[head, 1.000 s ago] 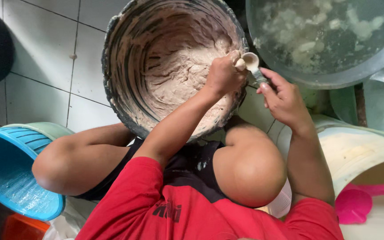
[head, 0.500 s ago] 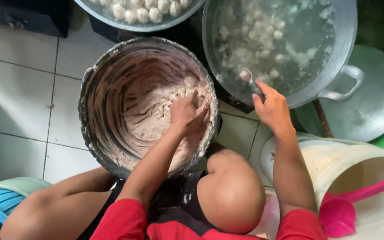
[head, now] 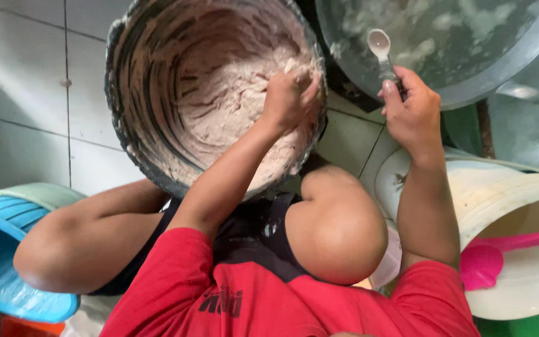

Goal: The person scoops a thick pinkish paste from a large bucket using a spoon and forms small round balls, dropping them into a nearby container. The process is repeated continuously throughout the clip.

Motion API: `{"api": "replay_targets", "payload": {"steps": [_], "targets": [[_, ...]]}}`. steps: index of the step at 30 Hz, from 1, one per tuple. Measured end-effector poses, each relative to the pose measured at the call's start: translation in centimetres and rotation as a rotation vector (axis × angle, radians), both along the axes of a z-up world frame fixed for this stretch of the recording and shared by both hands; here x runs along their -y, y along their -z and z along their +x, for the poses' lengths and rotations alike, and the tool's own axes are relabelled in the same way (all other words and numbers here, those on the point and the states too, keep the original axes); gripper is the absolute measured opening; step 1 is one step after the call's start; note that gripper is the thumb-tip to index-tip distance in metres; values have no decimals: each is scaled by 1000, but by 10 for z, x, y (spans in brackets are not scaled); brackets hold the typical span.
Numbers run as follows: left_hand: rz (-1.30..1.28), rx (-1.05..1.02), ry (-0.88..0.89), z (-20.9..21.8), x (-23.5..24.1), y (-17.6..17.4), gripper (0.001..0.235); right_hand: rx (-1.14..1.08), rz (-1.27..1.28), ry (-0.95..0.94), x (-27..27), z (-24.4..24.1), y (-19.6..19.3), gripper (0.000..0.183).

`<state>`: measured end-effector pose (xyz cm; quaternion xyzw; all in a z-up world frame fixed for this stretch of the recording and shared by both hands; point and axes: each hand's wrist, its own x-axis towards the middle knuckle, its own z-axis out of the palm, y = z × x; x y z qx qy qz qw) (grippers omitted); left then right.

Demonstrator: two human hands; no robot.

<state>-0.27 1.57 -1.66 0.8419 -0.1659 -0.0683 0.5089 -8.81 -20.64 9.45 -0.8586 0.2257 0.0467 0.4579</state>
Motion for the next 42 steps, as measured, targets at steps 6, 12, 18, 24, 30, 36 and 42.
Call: {"api": "replay_targets", "payload": {"steps": [6,12,18,24,30,36,42], "targets": [[-102,101,-6,7,5,-21,21,-199,236,-179,-28,0,-18,36],[-102,101,-14,0,5,-26,15,22,157,-361,-43,-3,-21,41],[-15,114,50,-1,4,-19,13,-280,392,-165,-36,-7,-16,42],[14,109,21,-5,9,-14,14,199,-212,-265,0,-8,-10,39],[-55,81,-3,-5,11,-14,17,-62,100,-139,-6,-14,-6,39],[38,82,-19,-9,12,-19,21,-20,190,-365,-37,-11,-5,39],[592,-329,14,8,0,-26,40,-261,426,-135,-19,-5,2,39]]}}
